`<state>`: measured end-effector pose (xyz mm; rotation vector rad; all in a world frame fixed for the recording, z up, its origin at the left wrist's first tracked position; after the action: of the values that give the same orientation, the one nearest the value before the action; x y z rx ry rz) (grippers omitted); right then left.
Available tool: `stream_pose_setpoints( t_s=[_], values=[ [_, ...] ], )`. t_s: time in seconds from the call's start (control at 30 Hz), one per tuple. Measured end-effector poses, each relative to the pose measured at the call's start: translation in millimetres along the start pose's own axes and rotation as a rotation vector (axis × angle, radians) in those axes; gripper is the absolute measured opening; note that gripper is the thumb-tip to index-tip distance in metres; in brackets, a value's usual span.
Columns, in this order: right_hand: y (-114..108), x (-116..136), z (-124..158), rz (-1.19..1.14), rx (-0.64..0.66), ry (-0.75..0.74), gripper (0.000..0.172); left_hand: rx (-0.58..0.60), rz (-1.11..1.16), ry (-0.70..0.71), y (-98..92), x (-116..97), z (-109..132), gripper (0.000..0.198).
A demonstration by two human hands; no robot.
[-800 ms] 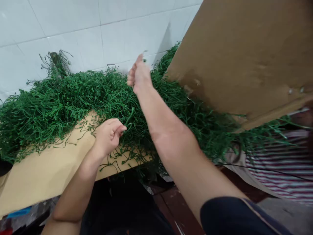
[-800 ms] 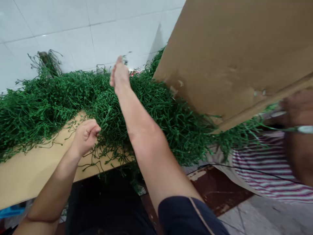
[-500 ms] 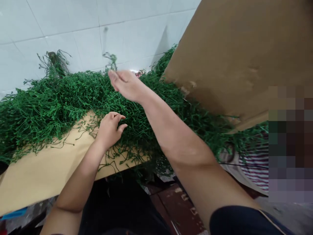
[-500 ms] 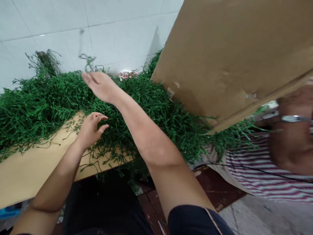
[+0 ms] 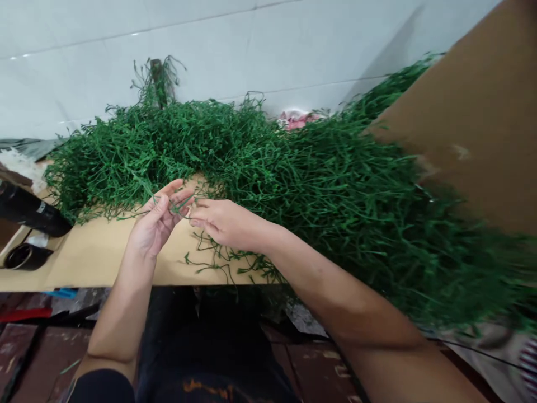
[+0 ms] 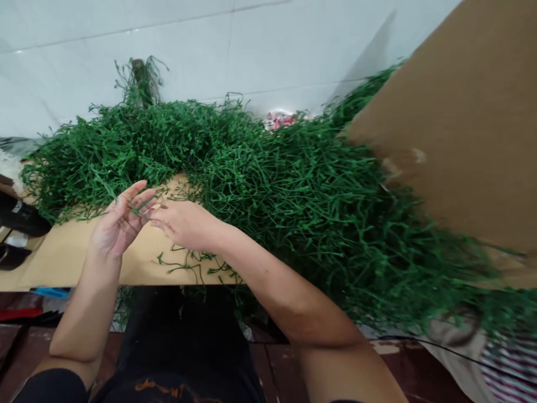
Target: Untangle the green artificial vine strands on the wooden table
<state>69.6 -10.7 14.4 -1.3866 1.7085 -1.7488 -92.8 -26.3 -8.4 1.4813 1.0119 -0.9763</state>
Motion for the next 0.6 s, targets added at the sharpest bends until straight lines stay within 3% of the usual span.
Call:
stream_pose_setpoints(
  t_s=[0.13, 0.37, 0.5, 0.6],
  values=[
    [16, 9, -5, 0.024, 0.082, 0.016, 0.03, -0.106, 0.023, -0.01, -17.6, -1, 15, 0.038],
    [39, 12, -11, -0.091, 0.045, -0.026, 0.03, -0.177, -0.019, 0.009, -42.9, -3, 33, 0.035],
    [48, 19, -11, -0.127, 0.079, -0.111, 0.031, -0.147, -0.15, 0.055, -68.3, -17, 57, 0.029],
    [62, 18, -5, -0.106, 0.078, -0.156, 0.043, -0.094, -0.37, -0.058, -97.4, -34, 89, 0.028]
  ],
)
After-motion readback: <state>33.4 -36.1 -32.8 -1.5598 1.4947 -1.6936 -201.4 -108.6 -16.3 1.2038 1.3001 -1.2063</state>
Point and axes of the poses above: each hand's wrist, its own z-axis away from the middle knuckle, its own y-axis out of the palm, x = y × z, the point moved 1 cm from there along -z, towards the middle knuckle, and after that the axes turned 2 degrees about z, right-handed, at the moved point
